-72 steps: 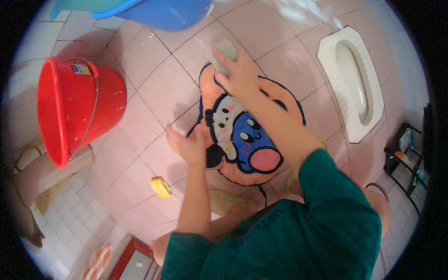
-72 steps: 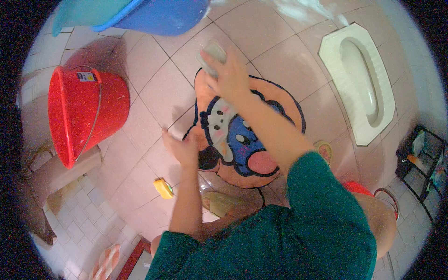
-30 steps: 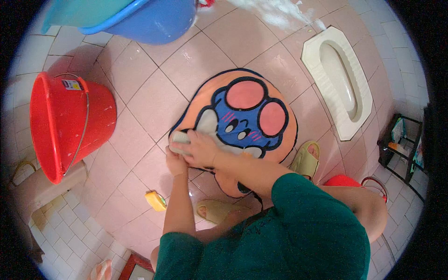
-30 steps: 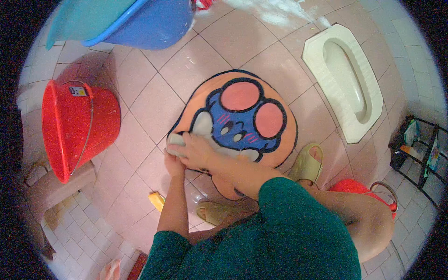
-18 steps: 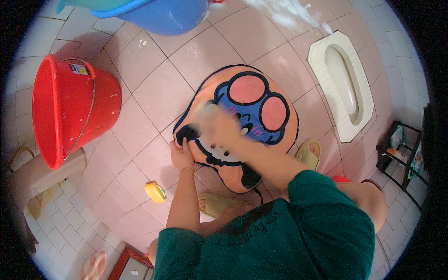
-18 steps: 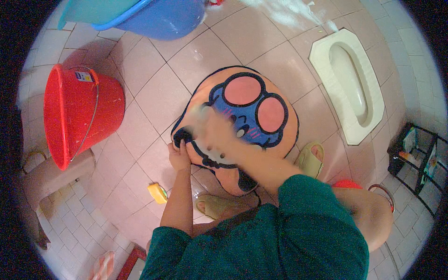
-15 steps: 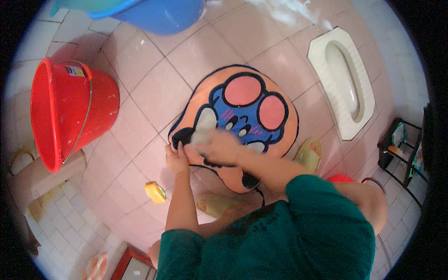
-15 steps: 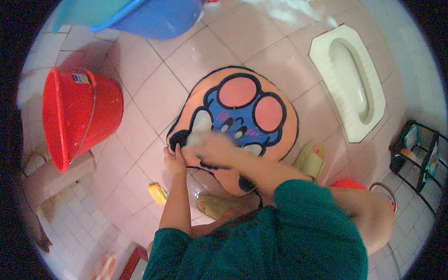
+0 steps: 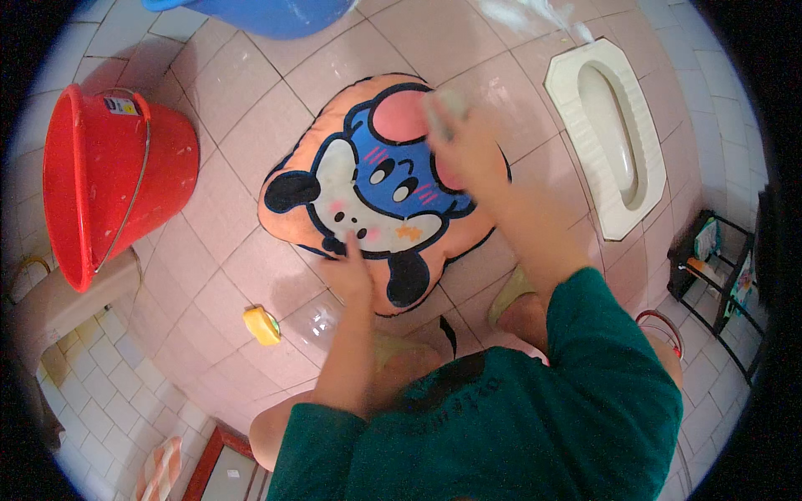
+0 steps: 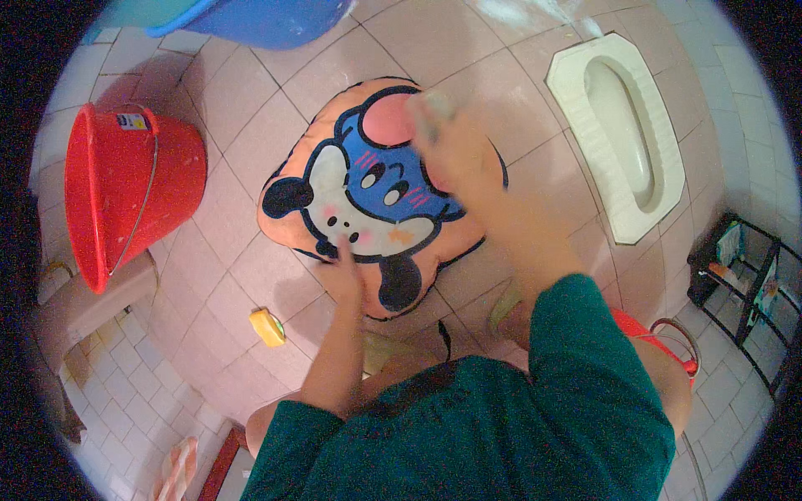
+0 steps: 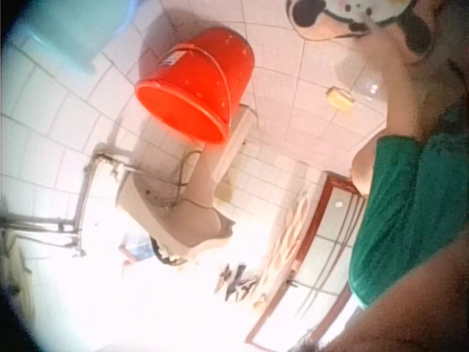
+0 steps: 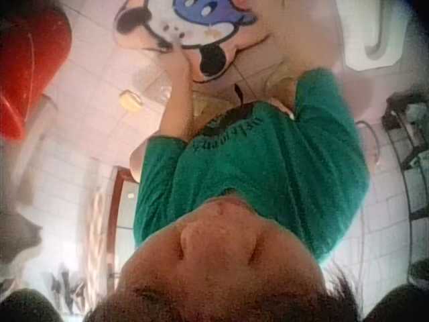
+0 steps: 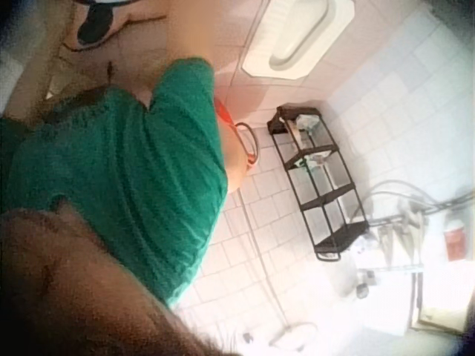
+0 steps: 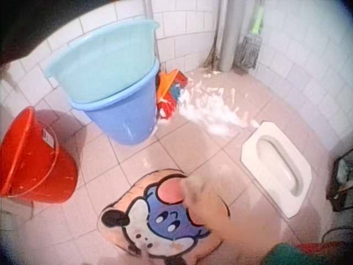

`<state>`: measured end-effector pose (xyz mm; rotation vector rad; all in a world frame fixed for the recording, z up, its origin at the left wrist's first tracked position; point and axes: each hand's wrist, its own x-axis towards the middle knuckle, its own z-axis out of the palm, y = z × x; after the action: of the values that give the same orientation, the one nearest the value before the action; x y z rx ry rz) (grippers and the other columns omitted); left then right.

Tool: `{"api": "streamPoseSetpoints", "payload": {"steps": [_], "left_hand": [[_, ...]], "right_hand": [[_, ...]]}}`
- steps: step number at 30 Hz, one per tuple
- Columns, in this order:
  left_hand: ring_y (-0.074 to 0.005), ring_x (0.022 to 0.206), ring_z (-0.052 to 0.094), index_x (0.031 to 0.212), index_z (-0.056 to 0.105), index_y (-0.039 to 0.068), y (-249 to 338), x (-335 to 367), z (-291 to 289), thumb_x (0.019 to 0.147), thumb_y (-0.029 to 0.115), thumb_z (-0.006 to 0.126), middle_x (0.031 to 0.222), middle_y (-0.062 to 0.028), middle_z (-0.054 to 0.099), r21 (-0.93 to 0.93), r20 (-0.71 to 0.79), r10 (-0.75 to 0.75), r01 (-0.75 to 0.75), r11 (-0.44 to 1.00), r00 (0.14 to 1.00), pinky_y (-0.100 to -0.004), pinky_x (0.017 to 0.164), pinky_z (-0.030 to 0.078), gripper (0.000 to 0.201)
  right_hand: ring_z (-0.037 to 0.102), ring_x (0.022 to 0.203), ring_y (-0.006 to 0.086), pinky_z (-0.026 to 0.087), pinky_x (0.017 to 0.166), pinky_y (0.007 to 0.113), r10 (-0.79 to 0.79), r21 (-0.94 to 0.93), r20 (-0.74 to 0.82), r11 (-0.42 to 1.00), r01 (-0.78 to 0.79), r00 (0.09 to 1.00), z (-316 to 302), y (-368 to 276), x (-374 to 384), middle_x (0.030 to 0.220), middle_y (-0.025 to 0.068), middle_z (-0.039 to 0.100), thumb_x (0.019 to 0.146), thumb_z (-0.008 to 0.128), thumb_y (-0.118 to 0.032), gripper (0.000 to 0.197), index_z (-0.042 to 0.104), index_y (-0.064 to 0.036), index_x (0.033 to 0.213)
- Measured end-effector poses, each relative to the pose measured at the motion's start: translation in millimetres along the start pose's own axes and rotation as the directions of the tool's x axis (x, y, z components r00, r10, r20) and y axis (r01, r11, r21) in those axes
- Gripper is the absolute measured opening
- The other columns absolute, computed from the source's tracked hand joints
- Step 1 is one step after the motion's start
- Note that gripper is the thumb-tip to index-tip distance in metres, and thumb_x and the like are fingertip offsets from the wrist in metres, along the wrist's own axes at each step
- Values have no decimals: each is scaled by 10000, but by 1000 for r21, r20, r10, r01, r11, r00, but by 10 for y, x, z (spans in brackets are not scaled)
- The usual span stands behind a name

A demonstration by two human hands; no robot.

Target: The person scrubs both sides of a character-shaped floor mat on a tiled bathroom floor using a brush and soap.

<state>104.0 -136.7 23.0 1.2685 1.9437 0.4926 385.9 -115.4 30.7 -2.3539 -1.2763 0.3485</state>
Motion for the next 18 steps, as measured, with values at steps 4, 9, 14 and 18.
{"api": "streamPoseSetpoints", "payload": {"steps": [4, 9, 14, 18], "left_hand": [[-377, 998, 660, 1053, 652, -69, -208, -8, 78, 936, 290, 621, 1054, -227, 694, 18, 2, 13, -13, 1000, 1000, -421, 816, 497, 379], [-377, 917, 669, 1021, 659, -55, -57, 56, -88, 943, 326, 616, 1002, -230, 700, 115, -9, -86, 86, 990, 996, -424, 781, 501, 391], [-360, 877, 681, 976, 667, -45, 4, 128, 69, 944, 371, 603, 953, -222, 707, -80, -91, -9, 2, 997, 996, -438, 747, 506, 422], [-367, 833, 684, 963, 672, -47, -140, 282, 65, 943, 375, 599, 906, -217, 712, 61, -137, -27, 36, 997, 990, -450, 722, 507, 429]], "right_hand": [[598, 880, 373, 519, 769, 483, -469, 246, 331, 881, 405, 819, 344, -707, -1342, 1013, 200, 571, 770, 685, -344, 601, 536, -341, 1352], [629, 904, 363, 521, 797, 475, -558, 54, 302, 820, 570, 773, 233, 429, -489, 964, 211, 624, 856, 658, -325, 431, 629, -170, 1258], [584, 914, 382, 517, 772, 453, 25, -67, 114, 998, -17, 993, -271, 527, -238, 1064, 168, 563, 819, 668, -282, 564, 547, -292, 1370], [557, 1125, 387, 450, 933, 505, -374, 116, 134, 925, 361, 918, 204, -505, -989, 1200, 271, 569, 804, 668, -297, 505, 597, -185, 1291]]}}
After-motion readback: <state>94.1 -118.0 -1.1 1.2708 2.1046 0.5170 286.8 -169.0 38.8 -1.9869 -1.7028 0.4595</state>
